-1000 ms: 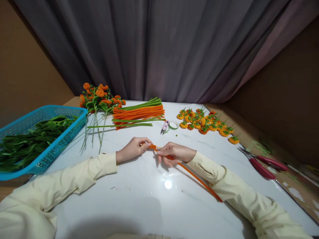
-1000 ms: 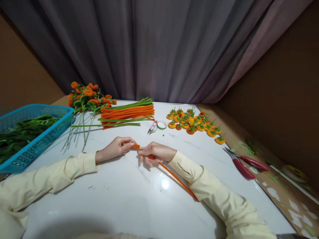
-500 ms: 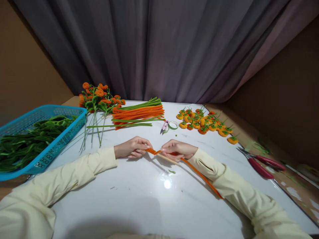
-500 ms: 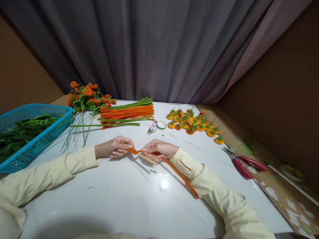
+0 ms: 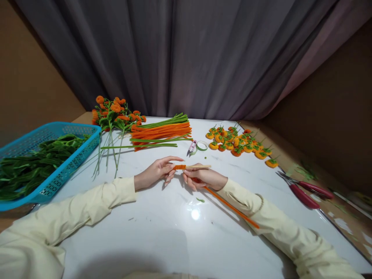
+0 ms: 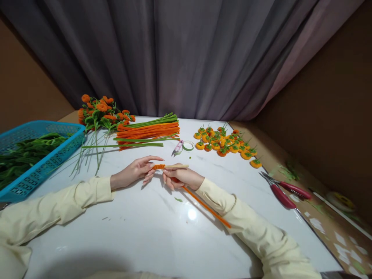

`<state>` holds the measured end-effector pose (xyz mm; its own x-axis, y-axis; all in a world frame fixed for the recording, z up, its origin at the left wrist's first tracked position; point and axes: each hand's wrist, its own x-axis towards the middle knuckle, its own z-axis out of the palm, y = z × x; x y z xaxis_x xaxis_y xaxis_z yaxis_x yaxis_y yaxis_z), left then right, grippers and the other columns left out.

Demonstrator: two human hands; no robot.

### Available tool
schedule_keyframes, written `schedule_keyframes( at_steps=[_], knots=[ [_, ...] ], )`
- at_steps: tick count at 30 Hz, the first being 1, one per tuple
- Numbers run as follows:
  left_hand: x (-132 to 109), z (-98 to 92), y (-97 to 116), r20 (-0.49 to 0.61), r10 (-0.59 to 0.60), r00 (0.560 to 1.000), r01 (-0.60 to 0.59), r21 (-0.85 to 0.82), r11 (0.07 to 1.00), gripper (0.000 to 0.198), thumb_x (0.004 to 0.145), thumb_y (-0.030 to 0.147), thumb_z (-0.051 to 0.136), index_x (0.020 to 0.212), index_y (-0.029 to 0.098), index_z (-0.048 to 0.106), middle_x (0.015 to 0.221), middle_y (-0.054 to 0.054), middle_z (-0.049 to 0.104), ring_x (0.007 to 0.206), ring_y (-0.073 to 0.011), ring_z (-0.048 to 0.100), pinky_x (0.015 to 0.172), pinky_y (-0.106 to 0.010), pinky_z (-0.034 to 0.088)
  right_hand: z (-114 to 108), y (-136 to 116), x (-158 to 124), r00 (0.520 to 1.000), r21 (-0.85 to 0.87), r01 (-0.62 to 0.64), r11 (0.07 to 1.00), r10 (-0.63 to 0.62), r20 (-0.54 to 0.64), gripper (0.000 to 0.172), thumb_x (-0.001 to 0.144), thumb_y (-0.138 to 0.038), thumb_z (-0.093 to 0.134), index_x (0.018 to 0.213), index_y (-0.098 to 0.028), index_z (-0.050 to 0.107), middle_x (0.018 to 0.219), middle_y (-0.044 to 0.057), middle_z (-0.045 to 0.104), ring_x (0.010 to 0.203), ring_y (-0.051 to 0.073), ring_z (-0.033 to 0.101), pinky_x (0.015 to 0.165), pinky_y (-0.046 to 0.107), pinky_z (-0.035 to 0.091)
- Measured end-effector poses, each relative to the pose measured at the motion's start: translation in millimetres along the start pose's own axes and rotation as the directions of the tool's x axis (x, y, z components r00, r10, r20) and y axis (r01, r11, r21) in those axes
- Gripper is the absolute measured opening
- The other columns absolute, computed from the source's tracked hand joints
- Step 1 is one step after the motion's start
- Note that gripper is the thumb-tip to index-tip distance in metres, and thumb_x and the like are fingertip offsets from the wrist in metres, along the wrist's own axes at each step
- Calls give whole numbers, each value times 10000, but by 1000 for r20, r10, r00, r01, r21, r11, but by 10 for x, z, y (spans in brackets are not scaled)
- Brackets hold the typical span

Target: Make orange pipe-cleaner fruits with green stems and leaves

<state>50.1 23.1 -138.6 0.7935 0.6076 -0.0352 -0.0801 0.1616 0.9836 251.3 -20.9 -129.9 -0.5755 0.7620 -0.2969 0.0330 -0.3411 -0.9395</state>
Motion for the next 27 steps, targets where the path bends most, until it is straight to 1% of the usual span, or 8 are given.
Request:
schedule_keyframes(
  at_steps=[3, 6, 11, 15, 18, 21, 24, 27],
  knots=[
    [-18, 43, -27, -86, 97, 992, -79, 190, 979, 431, 889, 394, 478, 1221, 121, 499, 517, 66, 448, 430, -78, 448, 457, -208, 409, 11, -2, 3, 1000, -4, -14, 1000, 14, -13, 263, 865, -319, 456, 703, -126, 534, 400, -25, 530, 250, 32, 216, 263, 165, 113],
    [-32, 58, -47, -151, 193, 970, -125, 375, 918, 386, 903, 361, 439, 1183, 121, 550, 535, 57, 448, 436, -69, 435, 457, -191, 405, 11, -3, 15, 999, -10, -36, 999, 36, 1, 302, 880, -353, 440, 723, -118, 545, 408, -16, 541, 256, 34, 229, 266, 167, 120],
    [-35, 43, -33, -205, 260, 944, -108, 552, 827, 333, 906, 250, 394, 1142, 133, 597, 538, 50, 443, 435, -70, 423, 470, -183, 382, 0, -19, 30, 998, -19, -49, 999, 49, 29, 341, 880, -387, 449, 759, -94, 577, 424, -5, 555, 270, 37, 241, 274, 175, 127],
    [-19, 27, -6, -235, 306, 922, -85, 650, 755, 271, 868, 185, 427, 997, 129, 659, 497, 45, 469, 418, -75, 383, 448, -186, 318, 13, -48, 20, 998, -42, -48, 998, 49, 41, 345, 876, -374, 466, 765, -75, 599, 394, -15, 534, 271, 35, 224, 274, 177, 125],
    [-11, 9, 8, -210, 340, 917, -86, 728, 680, 244, 837, 155, 447, 887, 140, 685, 576, 8, 594, 450, -82, 405, 464, -190, 308, 22, -65, 6, 996, -74, -57, 996, 62, 68, 351, 874, -372, 470, 761, -69, 608, 381, -23, 521, 269, 30, 209, 269, 175, 114],
    [-6, -21, 14, -137, 356, 924, -121, 780, 614, 251, 815, 135, 450, 844, 148, 699, 683, -15, 668, 473, -86, 432, 486, -194, 315, -9, -61, -5, 992, -62, -63, 996, 70, 109, 339, 866, -360, 486, 725, -74, 601, 375, -24, 518, 258, 22, 204, 264, 168, 103],
    [1, -56, 16, -67, 348, 935, -167, 782, 601, 263, 808, 130, 445, 834, 149, 707, 626, -5, 650, 450, -81, 404, 478, -193, 305, -88, -41, -7, 984, 10, -80, 997, 78, 163, 305, 854, -337, 509, 696, -85, 580, 388, -18, 536, 242, 14, 213, 259, 153, 121],
    [12, -85, 25, -40, 319, 947, -177, 762, 622, 265, 810, 140, 442, 843, 141, 705, 521, 15, 578, 422, -76, 350, 458, -191, 284, -181, -18, 4, 978, 60, -98, 993, 85, 193, 277, 840, -321, 523, 681, -97, 560, 386, -22, 534, 226, 15, 212, 248, 145, 145]
  ],
)
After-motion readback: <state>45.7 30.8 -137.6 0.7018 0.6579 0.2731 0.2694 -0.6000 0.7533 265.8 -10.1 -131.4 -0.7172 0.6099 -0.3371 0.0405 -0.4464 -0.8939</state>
